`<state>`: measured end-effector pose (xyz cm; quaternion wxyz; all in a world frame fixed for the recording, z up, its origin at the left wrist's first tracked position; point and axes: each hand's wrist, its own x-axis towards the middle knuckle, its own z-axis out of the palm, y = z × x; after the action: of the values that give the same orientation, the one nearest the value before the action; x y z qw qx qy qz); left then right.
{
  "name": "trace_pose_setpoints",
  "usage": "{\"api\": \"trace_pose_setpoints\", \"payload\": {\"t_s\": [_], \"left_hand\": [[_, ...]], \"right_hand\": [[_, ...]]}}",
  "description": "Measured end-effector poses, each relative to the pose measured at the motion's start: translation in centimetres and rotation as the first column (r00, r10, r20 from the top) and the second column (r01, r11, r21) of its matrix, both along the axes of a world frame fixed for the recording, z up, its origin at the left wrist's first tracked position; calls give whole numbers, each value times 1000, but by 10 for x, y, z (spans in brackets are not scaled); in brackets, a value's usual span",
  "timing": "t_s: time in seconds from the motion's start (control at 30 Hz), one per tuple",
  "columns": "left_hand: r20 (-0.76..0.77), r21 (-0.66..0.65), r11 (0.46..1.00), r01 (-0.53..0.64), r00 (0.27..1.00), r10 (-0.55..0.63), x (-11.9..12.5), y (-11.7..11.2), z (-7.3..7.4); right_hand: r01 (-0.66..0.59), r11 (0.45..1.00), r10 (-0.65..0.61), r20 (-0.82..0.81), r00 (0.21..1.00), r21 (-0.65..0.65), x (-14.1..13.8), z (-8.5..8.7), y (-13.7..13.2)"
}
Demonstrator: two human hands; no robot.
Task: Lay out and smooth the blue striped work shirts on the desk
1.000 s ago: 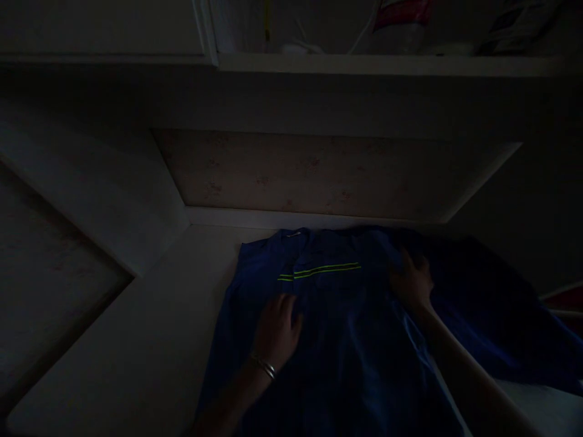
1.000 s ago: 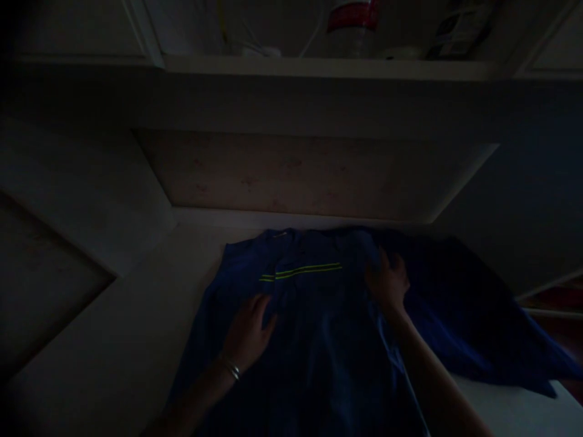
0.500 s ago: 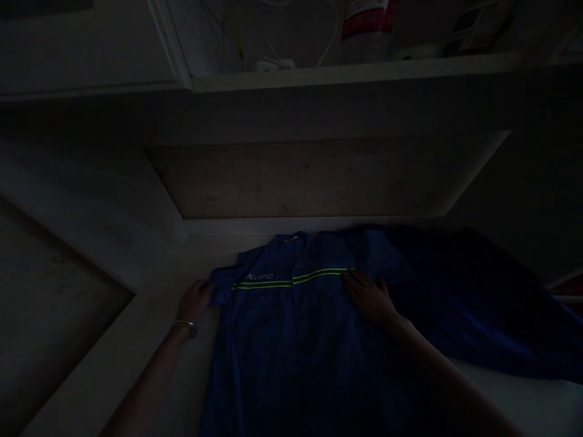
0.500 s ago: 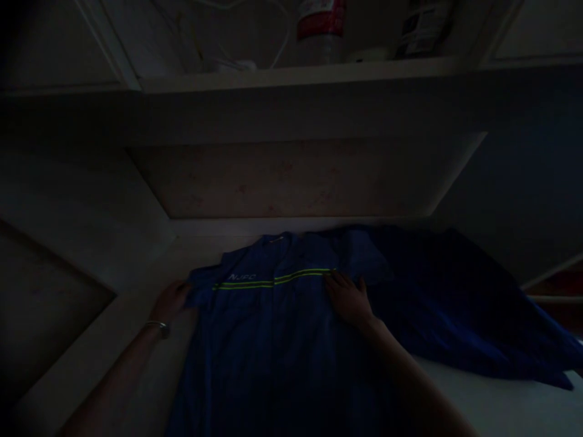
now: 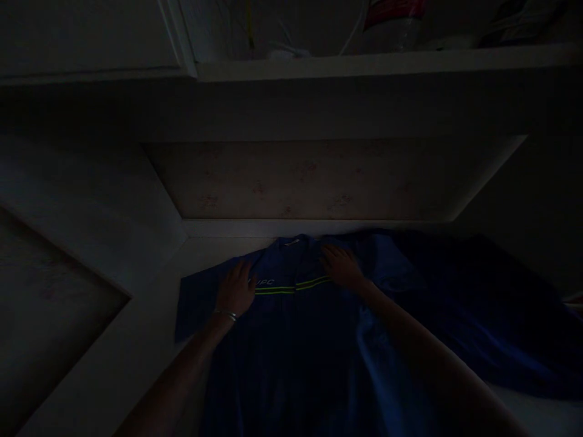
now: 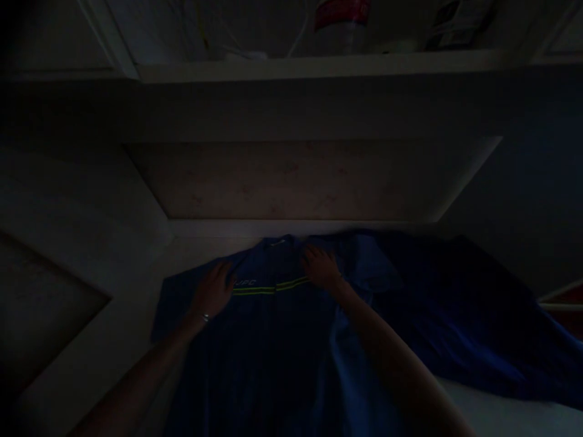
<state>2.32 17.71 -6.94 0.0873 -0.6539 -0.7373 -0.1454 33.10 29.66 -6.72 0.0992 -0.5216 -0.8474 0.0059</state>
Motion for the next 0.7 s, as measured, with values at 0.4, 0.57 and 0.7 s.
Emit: {"api": "trace_pose_setpoints", "payload": {"t_s": [0.4, 0.57, 0.7], "left_hand": [[104, -374, 926, 58, 994, -21, -14, 125, -61], [112, -390, 916, 93, 992, -53, -21, 146, -51], [104, -251, 964, 93, 992, -68, -3, 110, -28]], "right_hand": [[70, 971, -35, 154, 987, -228, -31, -44, 38], [111, 963, -81, 129, 988, -244, -40, -37, 48], [91, 987, -95, -28, 995, -136, -36, -19, 27]]}}
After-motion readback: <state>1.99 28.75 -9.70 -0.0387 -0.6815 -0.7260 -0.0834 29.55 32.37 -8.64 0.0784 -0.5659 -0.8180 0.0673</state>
